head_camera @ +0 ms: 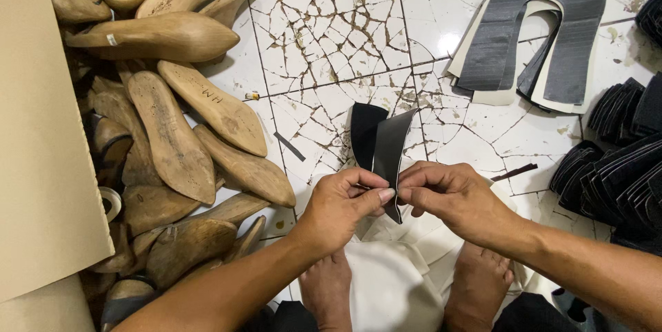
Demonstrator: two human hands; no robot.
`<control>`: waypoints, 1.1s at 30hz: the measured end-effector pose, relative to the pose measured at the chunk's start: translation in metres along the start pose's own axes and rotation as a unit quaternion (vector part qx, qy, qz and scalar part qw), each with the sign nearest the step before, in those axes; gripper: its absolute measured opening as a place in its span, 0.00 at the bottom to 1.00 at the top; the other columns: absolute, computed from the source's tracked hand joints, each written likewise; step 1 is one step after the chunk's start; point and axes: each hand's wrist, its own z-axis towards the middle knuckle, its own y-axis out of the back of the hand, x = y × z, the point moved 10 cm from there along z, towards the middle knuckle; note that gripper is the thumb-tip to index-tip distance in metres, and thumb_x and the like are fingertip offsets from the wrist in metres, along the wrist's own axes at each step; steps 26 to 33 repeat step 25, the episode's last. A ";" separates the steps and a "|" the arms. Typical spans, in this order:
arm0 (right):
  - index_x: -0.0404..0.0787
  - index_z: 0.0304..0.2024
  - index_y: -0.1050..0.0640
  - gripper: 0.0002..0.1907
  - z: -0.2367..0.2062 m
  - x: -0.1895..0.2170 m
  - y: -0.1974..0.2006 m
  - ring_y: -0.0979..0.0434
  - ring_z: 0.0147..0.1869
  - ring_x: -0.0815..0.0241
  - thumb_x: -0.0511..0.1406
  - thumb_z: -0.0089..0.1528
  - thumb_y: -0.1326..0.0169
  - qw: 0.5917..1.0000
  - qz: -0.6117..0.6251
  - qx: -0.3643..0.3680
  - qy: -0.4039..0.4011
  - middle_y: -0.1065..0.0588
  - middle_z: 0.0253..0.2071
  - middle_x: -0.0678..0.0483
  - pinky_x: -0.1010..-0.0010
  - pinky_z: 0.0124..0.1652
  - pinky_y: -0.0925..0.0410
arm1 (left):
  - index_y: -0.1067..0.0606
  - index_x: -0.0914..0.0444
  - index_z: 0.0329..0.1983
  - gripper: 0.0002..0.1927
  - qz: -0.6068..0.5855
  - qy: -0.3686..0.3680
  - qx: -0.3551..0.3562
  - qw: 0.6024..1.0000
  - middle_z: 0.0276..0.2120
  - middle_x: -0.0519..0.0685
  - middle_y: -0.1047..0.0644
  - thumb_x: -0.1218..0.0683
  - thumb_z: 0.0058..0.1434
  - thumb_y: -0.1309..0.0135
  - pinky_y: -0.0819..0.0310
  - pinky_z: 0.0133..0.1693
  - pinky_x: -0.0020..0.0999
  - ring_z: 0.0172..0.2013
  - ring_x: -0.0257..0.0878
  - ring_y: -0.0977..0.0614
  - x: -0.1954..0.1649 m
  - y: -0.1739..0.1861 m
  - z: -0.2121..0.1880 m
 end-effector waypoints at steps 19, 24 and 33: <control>0.35 0.38 0.14 0.11 0.000 0.004 -0.001 0.25 0.37 0.67 0.36 0.61 0.42 0.999 -0.018 0.013 0.024 0.20 0.39 0.54 0.74 0.36 0.27 | 0.22 0.68 0.45 0.10 0.018 -0.003 0.001 1.000 0.36 0.48 0.17 0.57 0.62 0.41 0.21 0.39 0.25 0.35 0.30 0.18 0.000 0.000 0.001; 0.34 0.37 0.14 0.11 0.002 -0.008 0.003 0.25 0.36 0.66 0.36 0.61 0.41 1.000 -0.023 -0.003 -0.015 0.20 0.39 0.53 0.73 0.36 0.28 | 0.22 0.68 0.45 0.10 0.012 -0.001 -0.003 1.000 0.37 0.49 0.18 0.58 0.63 0.41 0.21 0.39 0.25 0.36 0.31 0.18 0.000 -0.002 0.001; 0.34 0.36 0.14 0.11 0.002 -0.010 0.005 0.25 0.35 0.66 0.36 0.61 0.41 1.000 -0.021 -0.007 -0.020 0.20 0.39 0.53 0.73 0.36 0.28 | 0.22 0.68 0.46 0.11 0.020 -0.003 0.000 1.000 0.37 0.49 0.18 0.57 0.63 0.41 0.21 0.40 0.26 0.36 0.31 0.18 0.000 -0.003 0.001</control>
